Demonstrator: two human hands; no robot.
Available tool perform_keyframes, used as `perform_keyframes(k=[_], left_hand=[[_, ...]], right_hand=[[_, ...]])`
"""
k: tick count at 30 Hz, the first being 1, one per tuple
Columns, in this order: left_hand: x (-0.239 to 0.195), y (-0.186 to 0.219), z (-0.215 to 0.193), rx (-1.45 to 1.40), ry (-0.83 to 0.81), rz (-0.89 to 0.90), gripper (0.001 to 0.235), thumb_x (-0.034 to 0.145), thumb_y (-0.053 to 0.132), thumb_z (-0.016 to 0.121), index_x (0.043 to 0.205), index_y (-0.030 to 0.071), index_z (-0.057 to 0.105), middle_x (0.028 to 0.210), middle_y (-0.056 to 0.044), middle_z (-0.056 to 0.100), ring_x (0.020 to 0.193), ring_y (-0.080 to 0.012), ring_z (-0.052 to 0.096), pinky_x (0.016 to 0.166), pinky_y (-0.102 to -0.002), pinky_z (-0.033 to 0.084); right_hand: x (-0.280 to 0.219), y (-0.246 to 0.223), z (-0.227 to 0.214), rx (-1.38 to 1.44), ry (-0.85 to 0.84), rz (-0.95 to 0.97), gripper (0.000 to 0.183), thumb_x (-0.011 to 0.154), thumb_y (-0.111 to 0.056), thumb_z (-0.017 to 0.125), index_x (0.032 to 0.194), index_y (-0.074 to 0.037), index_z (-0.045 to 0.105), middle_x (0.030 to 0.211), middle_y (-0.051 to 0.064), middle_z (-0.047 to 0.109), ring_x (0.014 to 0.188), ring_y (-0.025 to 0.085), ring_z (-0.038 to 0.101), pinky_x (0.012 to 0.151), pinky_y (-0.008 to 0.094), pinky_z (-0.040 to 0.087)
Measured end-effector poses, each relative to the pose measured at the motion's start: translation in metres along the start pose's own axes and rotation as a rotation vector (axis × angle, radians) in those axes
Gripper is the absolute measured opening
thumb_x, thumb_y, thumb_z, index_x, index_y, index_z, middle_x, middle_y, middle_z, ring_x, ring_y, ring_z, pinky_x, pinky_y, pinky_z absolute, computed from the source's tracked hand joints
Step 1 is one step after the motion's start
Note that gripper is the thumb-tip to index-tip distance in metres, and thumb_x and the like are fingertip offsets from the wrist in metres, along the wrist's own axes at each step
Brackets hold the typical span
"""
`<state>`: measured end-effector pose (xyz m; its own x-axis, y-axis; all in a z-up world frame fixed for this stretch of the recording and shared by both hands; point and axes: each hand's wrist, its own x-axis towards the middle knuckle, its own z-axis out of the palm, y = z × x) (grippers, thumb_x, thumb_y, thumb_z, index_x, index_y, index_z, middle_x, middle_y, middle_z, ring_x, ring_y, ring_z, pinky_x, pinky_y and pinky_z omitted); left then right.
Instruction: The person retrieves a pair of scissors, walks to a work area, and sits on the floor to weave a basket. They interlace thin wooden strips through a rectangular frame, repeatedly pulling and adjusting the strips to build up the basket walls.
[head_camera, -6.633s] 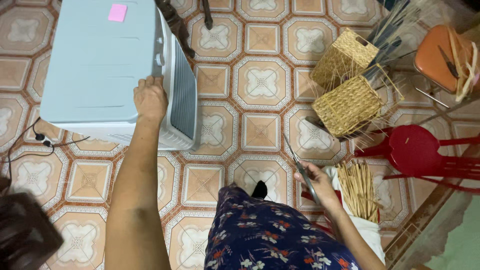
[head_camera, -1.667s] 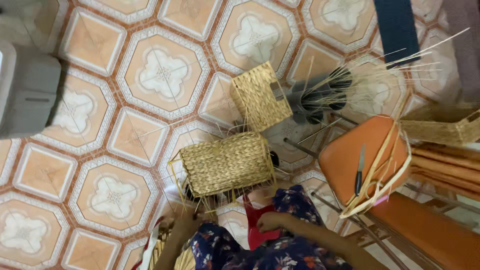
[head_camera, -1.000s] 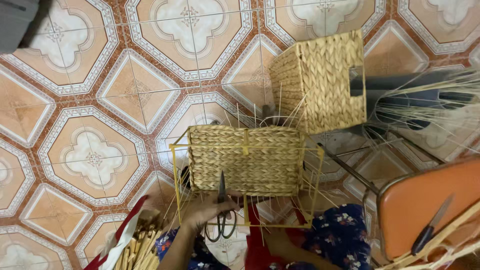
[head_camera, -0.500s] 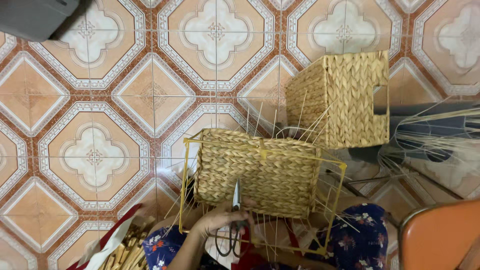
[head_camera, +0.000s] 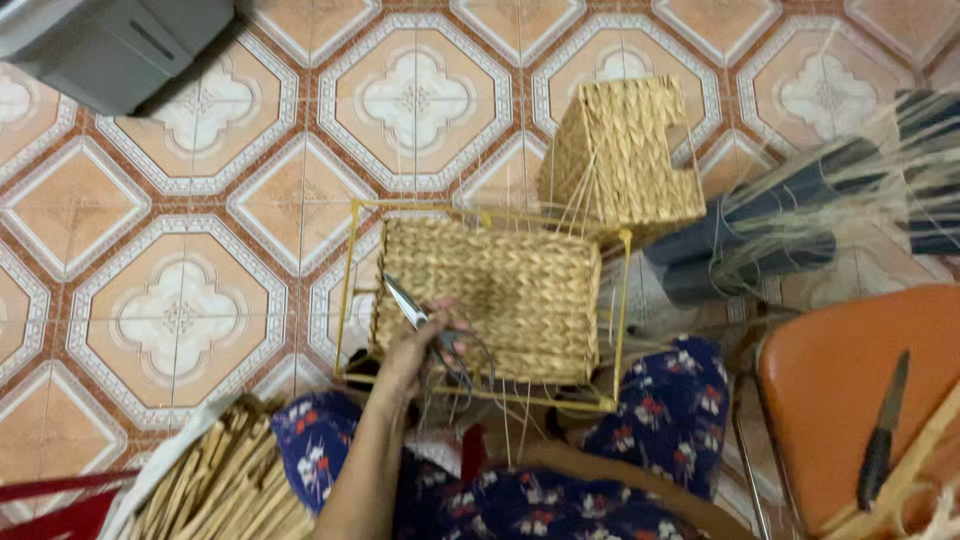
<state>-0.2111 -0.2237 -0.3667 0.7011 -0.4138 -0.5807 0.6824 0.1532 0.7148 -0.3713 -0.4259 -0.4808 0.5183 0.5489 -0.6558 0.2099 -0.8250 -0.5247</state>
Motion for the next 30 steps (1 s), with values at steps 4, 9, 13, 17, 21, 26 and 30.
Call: perform_keyframes(k=[4,9,13,17,21,26,30], left_hand=[[-0.041,-0.009,-0.004,-0.173,0.069,0.139,0.044,0.104,0.028,0.054,0.137,-0.001,0.057,0.103,-0.018,0.077,0.075,-0.0180,0.072,0.058,-0.027,0.053],[-0.100,-0.022,-0.023,-0.161,0.209,0.162,0.044,0.105,0.031,0.052,0.132,-0.002,0.060,0.097,-0.019,0.076,0.075,-0.0196,0.071,0.067,-0.032,0.061],[-0.121,-0.053,-0.010,0.083,0.237,0.175,0.045,0.104,0.034,0.053,0.130,0.001,0.067,0.103,-0.017,0.075,0.087,-0.0192,0.070,0.076,-0.032,0.059],[-0.116,-0.099,0.027,0.173,0.110,0.253,0.046,0.103,0.035,0.054,0.134,0.002,0.063,0.121,-0.014,0.070,0.107,-0.0203,0.066,0.093,-0.037,0.054],[-0.110,-0.123,0.068,0.507,0.090,0.488,0.050,0.108,0.035,0.047,0.143,-0.001,0.056,0.140,-0.021,0.059,0.129,-0.0301,0.056,0.109,-0.040,0.042],[-0.126,-0.104,0.104,0.772,0.002,0.563,0.051,0.108,0.035,0.050,0.143,-0.001,0.051,0.142,-0.028,0.055,0.134,-0.0401,0.053,0.110,-0.042,0.041],[-0.138,-0.075,0.110,0.962,-0.163,0.536,0.044,0.104,0.033,0.055,0.135,0.001,0.058,0.132,-0.025,0.061,0.127,-0.0410,0.058,0.106,-0.043,0.044]], right_hand=[[0.000,-0.027,0.048,0.066,-0.066,-0.077,0.037,0.094,-0.020,0.064,0.127,-0.004,0.068,0.116,0.018,0.073,0.105,0.031,0.071,0.091,0.043,0.056],[-0.064,-0.044,0.019,0.494,0.071,-0.220,0.033,0.096,-0.020,0.063,0.125,-0.005,0.071,0.113,0.016,0.077,0.102,0.028,0.074,0.091,0.041,0.057],[-0.127,-0.077,-0.022,1.020,0.512,-0.169,0.032,0.102,-0.020,0.058,0.127,-0.004,0.071,0.108,0.011,0.080,0.097,0.020,0.078,0.084,0.033,0.064],[-0.141,-0.106,-0.035,0.909,0.822,-0.206,0.049,0.098,-0.013,0.064,0.145,-0.004,0.053,0.127,0.011,0.070,0.108,0.019,0.071,0.090,0.029,0.059],[-0.129,-0.117,-0.026,0.657,0.891,-0.186,0.076,0.082,-0.017,0.080,0.146,-0.002,0.043,0.129,0.015,0.060,0.110,0.026,0.064,0.088,0.036,0.054],[-0.134,-0.098,-0.010,0.469,1.115,-0.216,0.069,0.078,-0.015,0.084,0.137,-0.002,0.052,0.127,0.018,0.061,0.118,0.035,0.061,0.098,0.041,0.049],[-0.149,-0.073,0.004,0.695,1.221,-0.073,0.045,0.086,-0.011,0.079,0.126,-0.003,0.061,0.117,0.011,0.067,0.109,0.024,0.066,0.093,0.034,0.054]])
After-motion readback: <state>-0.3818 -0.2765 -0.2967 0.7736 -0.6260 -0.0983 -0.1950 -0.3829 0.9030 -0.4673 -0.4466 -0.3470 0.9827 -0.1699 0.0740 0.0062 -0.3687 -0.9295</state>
